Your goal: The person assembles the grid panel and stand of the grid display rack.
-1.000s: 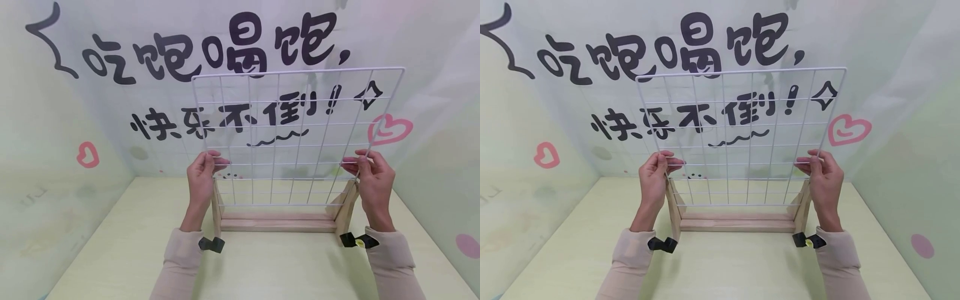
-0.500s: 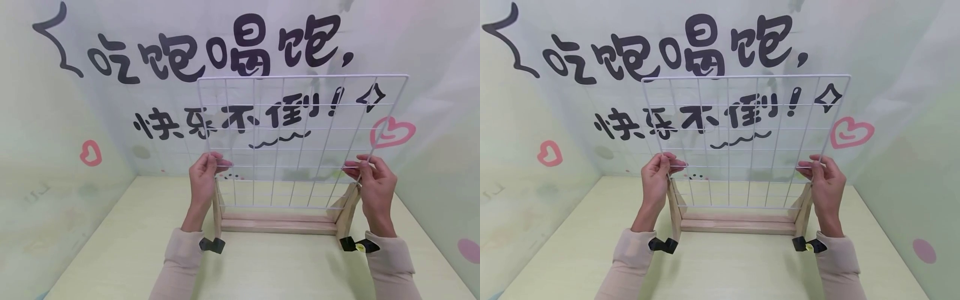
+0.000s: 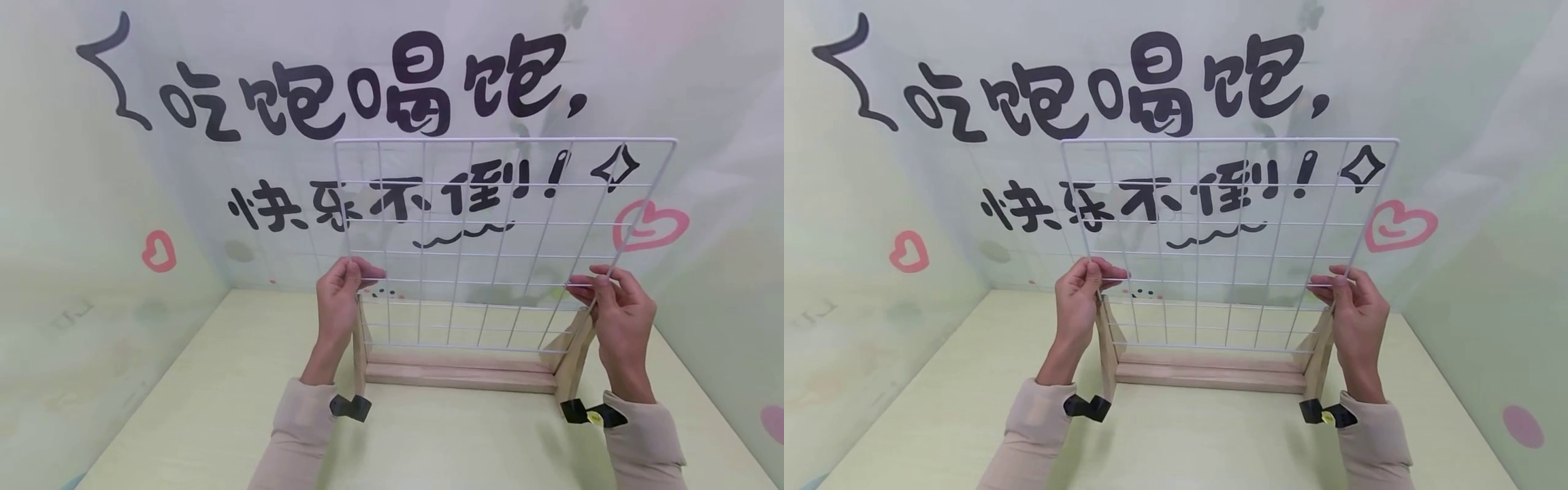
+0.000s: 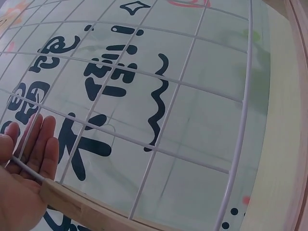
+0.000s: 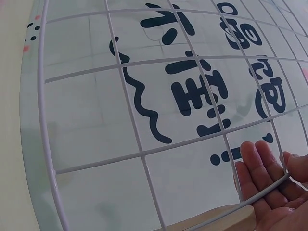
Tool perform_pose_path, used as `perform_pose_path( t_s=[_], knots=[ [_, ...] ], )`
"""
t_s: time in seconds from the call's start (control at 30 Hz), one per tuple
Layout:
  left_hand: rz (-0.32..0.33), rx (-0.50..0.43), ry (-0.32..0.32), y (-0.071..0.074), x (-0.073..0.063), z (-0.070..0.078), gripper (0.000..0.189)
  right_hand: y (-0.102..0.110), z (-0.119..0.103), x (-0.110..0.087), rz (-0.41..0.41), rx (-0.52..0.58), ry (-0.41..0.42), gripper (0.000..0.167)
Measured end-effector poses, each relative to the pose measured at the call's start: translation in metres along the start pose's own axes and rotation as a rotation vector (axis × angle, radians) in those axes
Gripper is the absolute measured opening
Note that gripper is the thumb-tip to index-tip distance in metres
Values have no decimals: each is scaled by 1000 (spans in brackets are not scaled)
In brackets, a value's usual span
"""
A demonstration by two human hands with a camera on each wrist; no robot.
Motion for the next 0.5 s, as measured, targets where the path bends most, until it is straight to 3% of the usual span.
perform_pose_path(
  t_s=[0.13, 0.37, 0.5],
  knots=[
    [16, 17, -3, 0, -1, 0, 34, 0, 1, 0, 2, -4, 7, 19],
    [59, 44, 55, 2, -2, -2, 29, 7, 1, -3, 36, -176, 14, 22],
    [81, 48, 62, 5, -2, -1, 25, 10, 1, -2, 49, -163, 13, 26]
  ],
)
Point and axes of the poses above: each hand's wrist, its own x-axis towards the middle knuckle, its own y-axis out of the back of the hand, z = x × y, the point moved 6 cm from there along x, towards the middle knuckle, and after that the axes turned 8 degrees about y, right-handed, at the moved point
